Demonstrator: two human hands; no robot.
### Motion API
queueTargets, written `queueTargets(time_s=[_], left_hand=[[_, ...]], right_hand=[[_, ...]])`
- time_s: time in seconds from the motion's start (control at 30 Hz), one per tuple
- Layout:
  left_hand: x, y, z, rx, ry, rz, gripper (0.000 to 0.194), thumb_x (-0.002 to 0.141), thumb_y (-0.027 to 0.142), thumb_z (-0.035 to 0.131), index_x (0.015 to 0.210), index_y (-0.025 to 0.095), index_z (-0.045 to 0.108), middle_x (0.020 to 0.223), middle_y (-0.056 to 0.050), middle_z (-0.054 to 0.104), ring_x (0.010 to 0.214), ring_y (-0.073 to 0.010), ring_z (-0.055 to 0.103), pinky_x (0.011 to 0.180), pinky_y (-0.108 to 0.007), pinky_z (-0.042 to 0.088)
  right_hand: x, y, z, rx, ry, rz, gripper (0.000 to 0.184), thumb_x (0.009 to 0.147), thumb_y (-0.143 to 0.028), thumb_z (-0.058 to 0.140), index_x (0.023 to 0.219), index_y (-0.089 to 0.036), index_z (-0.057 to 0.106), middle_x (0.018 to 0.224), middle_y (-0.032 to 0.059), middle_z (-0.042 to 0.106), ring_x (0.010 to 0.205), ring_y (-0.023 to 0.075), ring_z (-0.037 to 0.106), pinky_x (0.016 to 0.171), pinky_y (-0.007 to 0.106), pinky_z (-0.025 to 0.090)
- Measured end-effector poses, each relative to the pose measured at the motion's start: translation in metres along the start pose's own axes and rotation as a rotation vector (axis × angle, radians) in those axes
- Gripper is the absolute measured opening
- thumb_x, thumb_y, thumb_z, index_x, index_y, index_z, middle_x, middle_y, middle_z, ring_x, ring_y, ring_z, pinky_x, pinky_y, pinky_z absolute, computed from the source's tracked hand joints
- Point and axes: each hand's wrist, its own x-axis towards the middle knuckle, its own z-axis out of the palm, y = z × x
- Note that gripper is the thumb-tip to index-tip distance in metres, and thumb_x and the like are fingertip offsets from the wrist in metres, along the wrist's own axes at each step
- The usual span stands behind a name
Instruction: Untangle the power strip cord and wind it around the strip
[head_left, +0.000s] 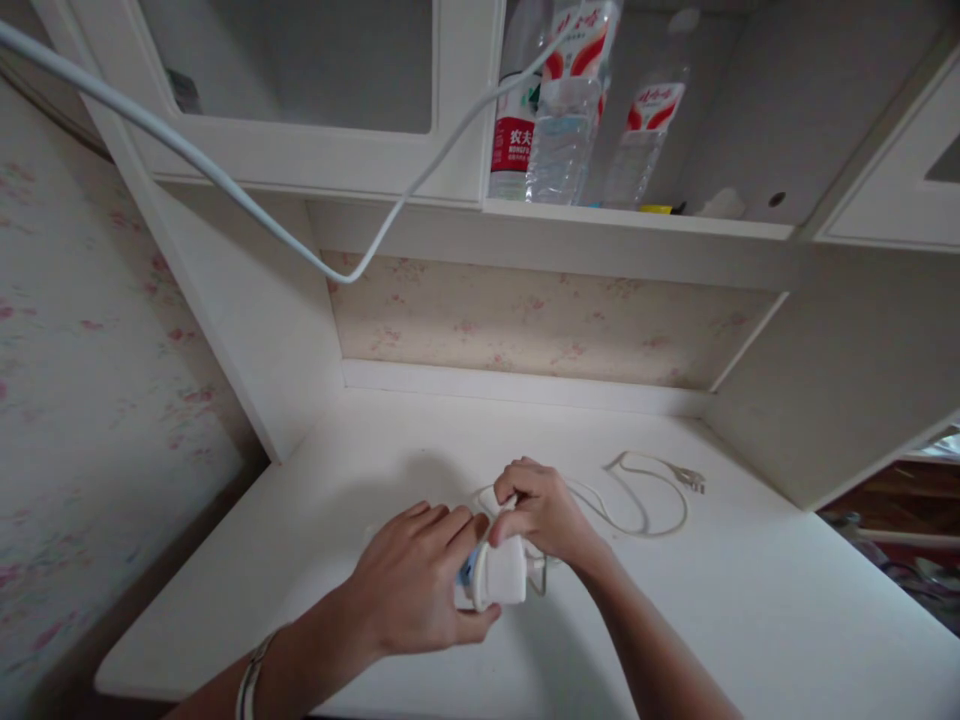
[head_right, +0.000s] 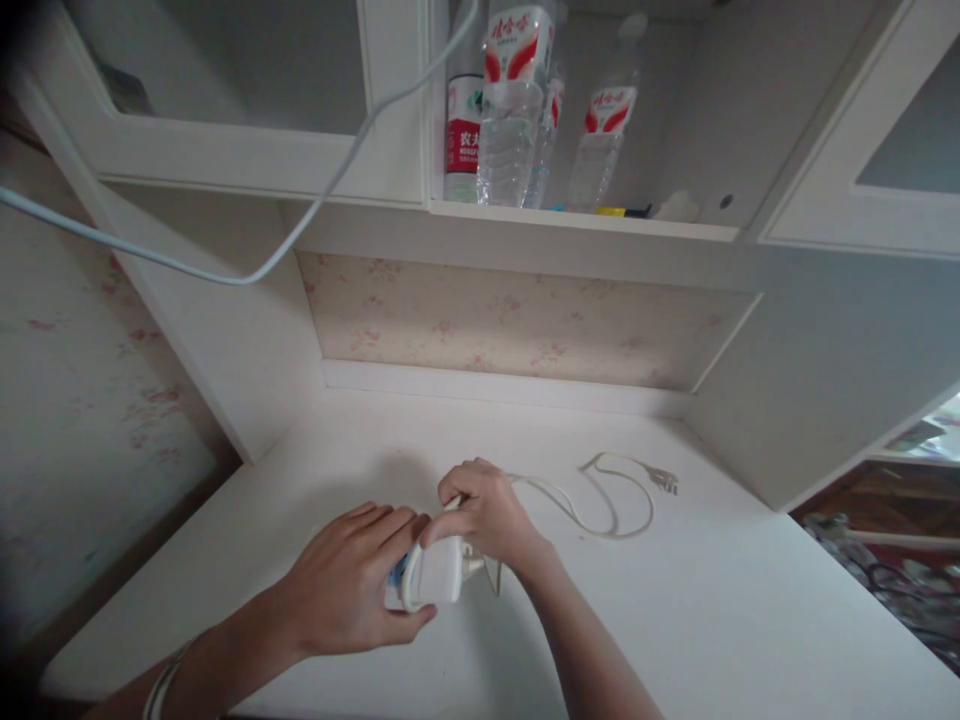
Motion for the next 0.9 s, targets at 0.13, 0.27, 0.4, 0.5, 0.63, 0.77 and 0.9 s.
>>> queueTargets(time_s=[0.13, 0.27, 0.4, 0.5, 0.63, 0.77, 0.9], left_hand=[[-0.004, 0.000, -0.017, -0.014, 0.059, -0.019, 0.054, 0.064, 0.053, 0.068, 0.107, 0.022, 0.054, 0.095, -0.004, 0.063, 0.087, -0.0246, 0.059, 0.083, -0.039, 0.043], [-0.008, -0.005, -0.023, -0.070, 0.132, -0.092, 0.067, 0.061, 0.052, 0.072, 0.117, 0.024, 0.048, 0.103, -0.004, 0.063, 0.090, -0.0242, 0.061, 0.083, -0.037, 0.047], [-0.004, -0.017, -0.019, -0.073, 0.250, -0.137, 0.071, 0.069, 0.050, 0.070, 0.128, 0.027, 0.040, 0.114, -0.006, 0.062, 0.100, -0.0237, 0.061, 0.088, -0.037, 0.048], [0.004, -0.028, -0.009, -0.020, 0.279, -0.210, 0.066, 0.074, 0.052, 0.068, 0.128, 0.026, 0.043, 0.114, -0.007, 0.061, 0.101, -0.0244, 0.060, 0.088, -0.037, 0.048], [0.012, -0.041, 0.006, 0.054, 0.172, -0.295, 0.078, 0.077, 0.052, 0.065, 0.142, 0.025, 0.031, 0.116, -0.008, 0.059, 0.099, -0.0264, 0.060, 0.086, -0.039, 0.048], [0.013, -0.052, 0.014, 0.040, 0.086, -0.262, 0.080, 0.085, 0.043, 0.057, 0.148, 0.021, 0.014, 0.124, -0.011, 0.055, 0.106, -0.0260, 0.056, 0.089, -0.038, 0.045], [0.014, -0.050, 0.016, 0.046, 0.061, -0.233, 0.077, 0.085, 0.037, 0.056, 0.148, 0.020, 0.015, 0.125, -0.011, 0.055, 0.108, -0.0257, 0.054, 0.091, -0.039, 0.042]], right_hand=[[0.009, 0.006, 0.016, 0.266, 0.084, 0.092, 0.058, 0.073, -0.075, 0.050, 0.060, -0.018, 0.052, 0.057, -0.0009, 0.049, 0.055, 0.0115, 0.042, 0.054, 0.023, 0.033], [0.008, 0.018, 0.043, 0.293, 0.143, 0.177, 0.049, 0.088, -0.056, 0.036, 0.061, -0.018, 0.050, 0.056, -0.0006, 0.047, 0.054, 0.0116, 0.043, 0.051, 0.023, 0.033], [-0.006, 0.024, 0.069, 0.126, -0.018, 0.129, 0.035, 0.090, -0.038, 0.040, 0.066, -0.018, 0.055, 0.066, 0.0037, 0.060, 0.064, 0.0149, 0.055, 0.061, 0.024, 0.040], [-0.020, 0.016, 0.078, -0.042, -0.182, 0.149, 0.032, 0.095, -0.033, 0.036, 0.081, -0.017, 0.061, 0.083, 0.0084, 0.069, 0.077, 0.0181, 0.064, 0.070, 0.025, 0.042], [-0.035, -0.001, 0.074, -0.251, -0.266, 0.188, 0.032, 0.099, -0.034, 0.030, 0.103, -0.019, 0.058, 0.088, 0.0096, 0.072, 0.078, 0.0215, 0.068, 0.062, 0.025, 0.038], [-0.045, -0.010, 0.062, -0.511, -0.248, 0.198, 0.032, 0.098, -0.039, 0.035, 0.088, -0.021, 0.059, 0.077, 0.0074, 0.071, 0.066, 0.0229, 0.067, 0.053, 0.027, 0.030], [-0.047, -0.012, 0.053, -0.603, -0.184, 0.121, 0.034, 0.097, -0.042, 0.037, 0.079, -0.022, 0.058, 0.071, 0.0052, 0.069, 0.063, 0.0217, 0.065, 0.053, 0.029, 0.026]])
